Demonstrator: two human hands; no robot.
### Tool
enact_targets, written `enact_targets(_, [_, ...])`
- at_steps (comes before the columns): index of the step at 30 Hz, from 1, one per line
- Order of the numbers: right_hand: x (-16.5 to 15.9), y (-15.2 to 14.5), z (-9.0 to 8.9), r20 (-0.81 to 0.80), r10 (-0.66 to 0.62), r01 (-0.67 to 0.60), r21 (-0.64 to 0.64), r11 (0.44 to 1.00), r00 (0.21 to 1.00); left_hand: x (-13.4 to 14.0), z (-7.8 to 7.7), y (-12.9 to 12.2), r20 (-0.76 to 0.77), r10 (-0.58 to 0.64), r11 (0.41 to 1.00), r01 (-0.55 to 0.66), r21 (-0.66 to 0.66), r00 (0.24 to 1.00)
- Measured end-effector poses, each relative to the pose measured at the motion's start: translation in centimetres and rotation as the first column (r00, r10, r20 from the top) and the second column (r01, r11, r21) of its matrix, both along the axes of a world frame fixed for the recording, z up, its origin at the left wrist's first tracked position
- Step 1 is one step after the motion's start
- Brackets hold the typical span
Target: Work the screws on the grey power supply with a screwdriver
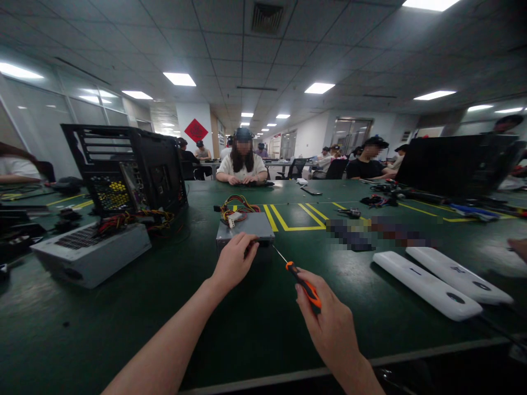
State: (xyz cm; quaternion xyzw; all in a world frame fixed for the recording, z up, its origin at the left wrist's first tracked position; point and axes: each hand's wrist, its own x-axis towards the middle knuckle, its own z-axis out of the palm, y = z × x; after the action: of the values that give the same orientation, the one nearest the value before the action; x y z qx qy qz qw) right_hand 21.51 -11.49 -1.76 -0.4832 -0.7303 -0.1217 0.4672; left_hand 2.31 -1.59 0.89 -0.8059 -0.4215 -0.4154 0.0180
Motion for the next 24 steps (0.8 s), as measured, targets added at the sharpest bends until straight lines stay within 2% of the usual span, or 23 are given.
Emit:
enact_targets(3, [0.0,0.1,0.0,-0.001,0.0,0.0,-0.002,1.0,1.0,-0.3,0.1,0.3,0.05,0.057,0.993,-0.061,0.098,0.997])
enact_targets(7, [0.0,0.0,0.1,0.003,0.001,-0.001,0.01,1.0,1.0,-0.3,0.2,0.2,0.058,0.034,0.99,-0.042,0.132,0.998])
enact_targets(16, [-0.2,0.0,0.0,0.018,0.004,-0.004,0.028,1.0,1.0,0.1,0.0,-0.5,-0.033,0.022,0.991,-0.026,-0.135,0.999])
enact_targets(24, [-0.1,-0.1,0.1,0.022,0.004,-0.004,0.021,1.0,1.0,0.7,-0.7,-0.4,-0.12,-0.107,0.929,0.057,-0.365,0.987])
